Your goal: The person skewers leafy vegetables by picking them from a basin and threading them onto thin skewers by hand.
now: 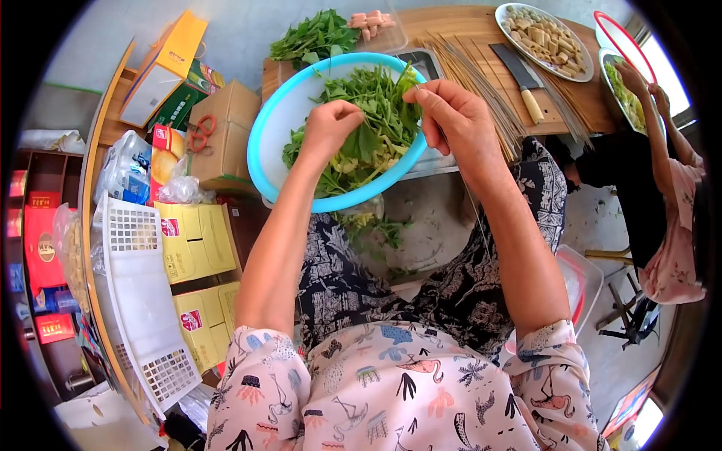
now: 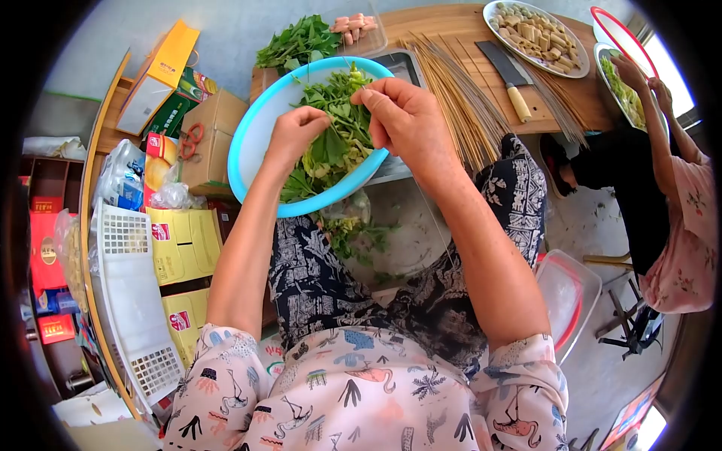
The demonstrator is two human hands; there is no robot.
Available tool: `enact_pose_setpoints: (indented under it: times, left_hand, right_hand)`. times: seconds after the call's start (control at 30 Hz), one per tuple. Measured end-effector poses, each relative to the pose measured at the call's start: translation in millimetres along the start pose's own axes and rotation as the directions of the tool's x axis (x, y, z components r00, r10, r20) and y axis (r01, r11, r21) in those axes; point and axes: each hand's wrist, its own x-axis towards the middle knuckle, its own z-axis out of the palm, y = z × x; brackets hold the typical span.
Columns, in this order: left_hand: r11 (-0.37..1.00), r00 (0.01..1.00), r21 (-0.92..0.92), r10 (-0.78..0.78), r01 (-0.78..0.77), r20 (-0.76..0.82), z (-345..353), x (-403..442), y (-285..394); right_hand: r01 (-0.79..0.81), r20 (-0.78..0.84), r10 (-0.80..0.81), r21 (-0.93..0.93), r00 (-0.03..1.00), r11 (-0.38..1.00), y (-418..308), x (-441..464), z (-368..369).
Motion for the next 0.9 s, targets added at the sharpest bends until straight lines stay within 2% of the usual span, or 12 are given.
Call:
enact_pose_setpoints:
  times: [0.03, 0.07, 0.1, 0.17, 0.23, 0.27, 0.37, 0.53, 0.77, 0.9]
  left_hand:
    - [1.000, 1.000, 0.002, 0.000, 0.000, -0.002, -3, -1, 0]
    - [0.950, 0.999, -0.312, 0.014, -0.023, -0.030, -6, -4, 2]
    - [0.803, 0.998, -0.593, 0.017, -0.050, -0.061, -8, -9, 4]
    - [0.762, 0.998, -0.647, -0.020, -0.022, -0.058, -17, -19, 13]
    - [0.584, 0.997, -0.811, -0.071, 0.026, -0.019, -21, -30, 24]
    - [0.568, 0.987, -0.822, -0.152, 0.039, -0.059, -20, -36, 36]
    - [0.545, 0.993, -0.838, -0.101, 0.006, -0.058, -20, -35, 29]
    - [0.535, 0.993, -0.843, -0.115, 0.053, -0.010, -20, -42, 31]
    - [0.525, 0.992, -0.847, -0.125, 0.079, 0.014, -21, -51, 42]
    - [0.476, 0.996, -0.876, -0.082, 0.077, 0.043, -18, -52, 42]
  right_hand:
    - [-0.011, 0.003, 0.011, -0.010, 1.000, 1.000, -1, -1, 1]
    - [-0.015, 0.005, 0.015, -0.006, 1.000, 1.000, -2, -1, 3]
    - [-0.030, 0.010, 0.031, -0.028, 0.999, 0.999, -1, -3, 4]
    - [-0.032, 0.019, 0.033, -0.053, 0.999, 0.998, -2, -2, 6]
    - [-0.034, 0.054, 0.038, -0.074, 0.998, 0.997, 1, -3, 9]
    - [-0.039, 0.057, 0.043, -0.060, 0.997, 0.997, 2, -4, 10]
    - [-0.045, 0.129, 0.054, -0.071, 0.990, 0.996, 8, -4, 15]
    - [-0.065, 0.202, 0.085, -0.103, 0.976, 0.993, 14, -6, 23]
    - [-0.050, 0.228, 0.083, -0.146, 0.970, 0.988, 18, -7, 28]
    - [-0.032, 0.235, 0.076, -0.185, 0.969, 0.982, 18, -7, 28]
